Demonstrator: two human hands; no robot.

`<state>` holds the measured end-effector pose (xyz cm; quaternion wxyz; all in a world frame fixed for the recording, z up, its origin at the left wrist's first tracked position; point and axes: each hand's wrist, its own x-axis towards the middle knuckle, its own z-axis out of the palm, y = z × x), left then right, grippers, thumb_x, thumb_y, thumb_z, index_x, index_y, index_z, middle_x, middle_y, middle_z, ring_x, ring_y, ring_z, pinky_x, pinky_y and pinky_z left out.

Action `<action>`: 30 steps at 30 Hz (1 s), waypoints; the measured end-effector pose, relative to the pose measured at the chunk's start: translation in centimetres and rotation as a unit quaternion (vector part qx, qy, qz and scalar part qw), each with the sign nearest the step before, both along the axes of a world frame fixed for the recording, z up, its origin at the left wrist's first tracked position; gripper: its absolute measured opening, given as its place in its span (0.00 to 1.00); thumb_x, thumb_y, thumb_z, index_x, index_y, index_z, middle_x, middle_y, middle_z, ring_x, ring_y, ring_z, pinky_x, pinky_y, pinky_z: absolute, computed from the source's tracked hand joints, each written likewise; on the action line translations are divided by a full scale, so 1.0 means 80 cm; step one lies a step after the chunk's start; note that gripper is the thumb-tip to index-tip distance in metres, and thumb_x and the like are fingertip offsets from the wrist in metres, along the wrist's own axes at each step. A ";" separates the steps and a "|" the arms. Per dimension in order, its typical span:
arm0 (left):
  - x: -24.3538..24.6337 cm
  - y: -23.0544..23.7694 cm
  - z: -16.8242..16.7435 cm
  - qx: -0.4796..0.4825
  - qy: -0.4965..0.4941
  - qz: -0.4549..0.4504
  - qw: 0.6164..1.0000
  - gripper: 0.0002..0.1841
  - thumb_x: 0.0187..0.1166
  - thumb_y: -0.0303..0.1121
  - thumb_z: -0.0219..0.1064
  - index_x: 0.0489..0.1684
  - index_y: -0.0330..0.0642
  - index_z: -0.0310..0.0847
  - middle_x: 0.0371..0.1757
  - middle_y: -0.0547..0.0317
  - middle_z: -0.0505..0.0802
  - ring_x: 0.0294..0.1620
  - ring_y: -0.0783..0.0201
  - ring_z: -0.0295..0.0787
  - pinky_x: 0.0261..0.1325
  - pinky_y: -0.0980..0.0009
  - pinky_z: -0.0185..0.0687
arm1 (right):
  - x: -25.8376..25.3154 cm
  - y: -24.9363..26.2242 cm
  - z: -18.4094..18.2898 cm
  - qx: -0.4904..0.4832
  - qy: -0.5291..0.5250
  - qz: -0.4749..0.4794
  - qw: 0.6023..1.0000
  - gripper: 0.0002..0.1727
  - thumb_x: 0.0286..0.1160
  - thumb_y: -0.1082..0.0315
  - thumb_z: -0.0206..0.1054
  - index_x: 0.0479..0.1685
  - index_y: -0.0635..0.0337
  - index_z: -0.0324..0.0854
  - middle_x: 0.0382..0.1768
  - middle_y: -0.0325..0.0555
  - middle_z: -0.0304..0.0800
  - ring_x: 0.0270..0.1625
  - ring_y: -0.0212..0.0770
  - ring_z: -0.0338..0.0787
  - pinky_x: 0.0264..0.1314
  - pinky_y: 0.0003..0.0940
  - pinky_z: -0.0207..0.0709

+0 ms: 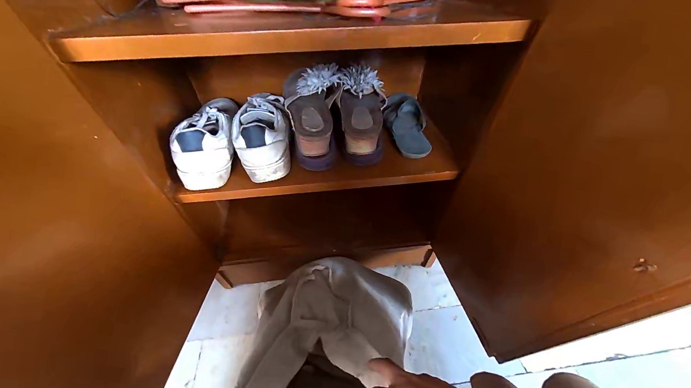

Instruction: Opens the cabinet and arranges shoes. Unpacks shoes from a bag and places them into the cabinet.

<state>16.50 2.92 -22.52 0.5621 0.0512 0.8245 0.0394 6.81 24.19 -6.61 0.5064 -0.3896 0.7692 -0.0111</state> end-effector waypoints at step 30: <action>-0.051 -0.002 -0.032 -0.055 0.187 0.039 0.980 0.22 0.83 0.21 0.59 0.75 0.26 0.75 0.78 0.28 0.79 0.83 0.31 0.70 0.84 0.39 0.62 | 0.028 -0.010 -0.001 -0.020 0.012 -0.010 1.000 0.52 0.71 0.87 0.65 0.96 0.65 0.37 0.94 0.67 0.41 0.63 0.72 0.88 0.66 0.61 0.81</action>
